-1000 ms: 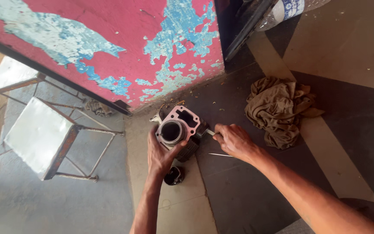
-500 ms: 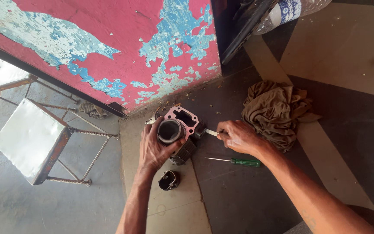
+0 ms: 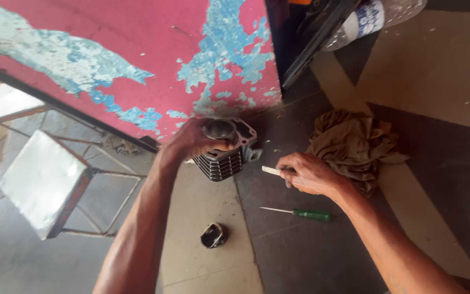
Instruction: The person disassembles components of a motorcycle engine block using a screwdriver to remove parts and prying by hand.
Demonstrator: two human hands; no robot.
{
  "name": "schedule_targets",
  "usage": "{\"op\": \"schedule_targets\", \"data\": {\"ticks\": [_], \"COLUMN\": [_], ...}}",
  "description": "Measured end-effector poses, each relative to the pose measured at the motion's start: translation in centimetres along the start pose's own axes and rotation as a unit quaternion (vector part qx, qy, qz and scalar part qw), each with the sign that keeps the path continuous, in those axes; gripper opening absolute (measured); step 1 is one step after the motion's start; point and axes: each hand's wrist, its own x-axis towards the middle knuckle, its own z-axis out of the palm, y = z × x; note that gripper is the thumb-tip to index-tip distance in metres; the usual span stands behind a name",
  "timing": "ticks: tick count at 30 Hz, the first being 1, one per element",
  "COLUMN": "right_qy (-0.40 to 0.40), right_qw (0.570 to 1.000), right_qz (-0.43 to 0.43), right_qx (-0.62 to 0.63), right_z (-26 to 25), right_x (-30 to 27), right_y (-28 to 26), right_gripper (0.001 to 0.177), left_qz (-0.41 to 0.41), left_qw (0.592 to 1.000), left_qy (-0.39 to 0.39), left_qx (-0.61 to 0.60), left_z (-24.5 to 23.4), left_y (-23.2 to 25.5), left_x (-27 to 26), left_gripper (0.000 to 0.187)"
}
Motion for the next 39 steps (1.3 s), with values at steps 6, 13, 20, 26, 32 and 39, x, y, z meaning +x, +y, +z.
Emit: {"op": "schedule_targets", "data": {"ticks": [6, 13, 20, 26, 32, 39], "right_qy": [0.150, 0.161, 0.061, 0.050, 0.093, 0.073], "right_qw": [0.979, 0.888, 0.863, 0.885, 0.956, 0.997], "right_qz": [0.076, -0.011, 0.101, 0.126, 0.142, -0.001], "right_qx": [0.114, 0.430, 0.491, 0.445, 0.240, 0.034], "right_z": [0.7, 3.6, 6.1, 6.3, 2.3, 2.0], "right_x": [1.8, 5.9, 3.9, 2.8, -0.2, -1.1], "right_y": [3.5, 5.3, 2.9, 0.6, 1.6, 0.6], "right_gripper": [0.025, 0.034, 0.037, 0.033, 0.022, 0.018], "left_qz": [0.001, -0.057, -0.075, -0.080, -0.169, -0.173], "left_qw": [0.999, 0.995, 0.989, 0.990, 0.977, 0.968], "left_qy": [0.033, 0.053, -0.046, 0.043, 0.035, 0.050], "left_qx": [0.025, 0.057, 0.120, 0.106, 0.122, 0.175], "left_z": [0.7, 1.5, -1.0, 0.6, 1.8, 3.0], "left_y": [-1.2, 0.2, 1.8, 3.2, 4.7, 6.6], "left_x": [1.1, -0.1, -0.5, -1.2, 1.1, 4.0], "left_gripper": [0.062, 0.063, 0.058, 0.055, 0.069, 0.076]}}
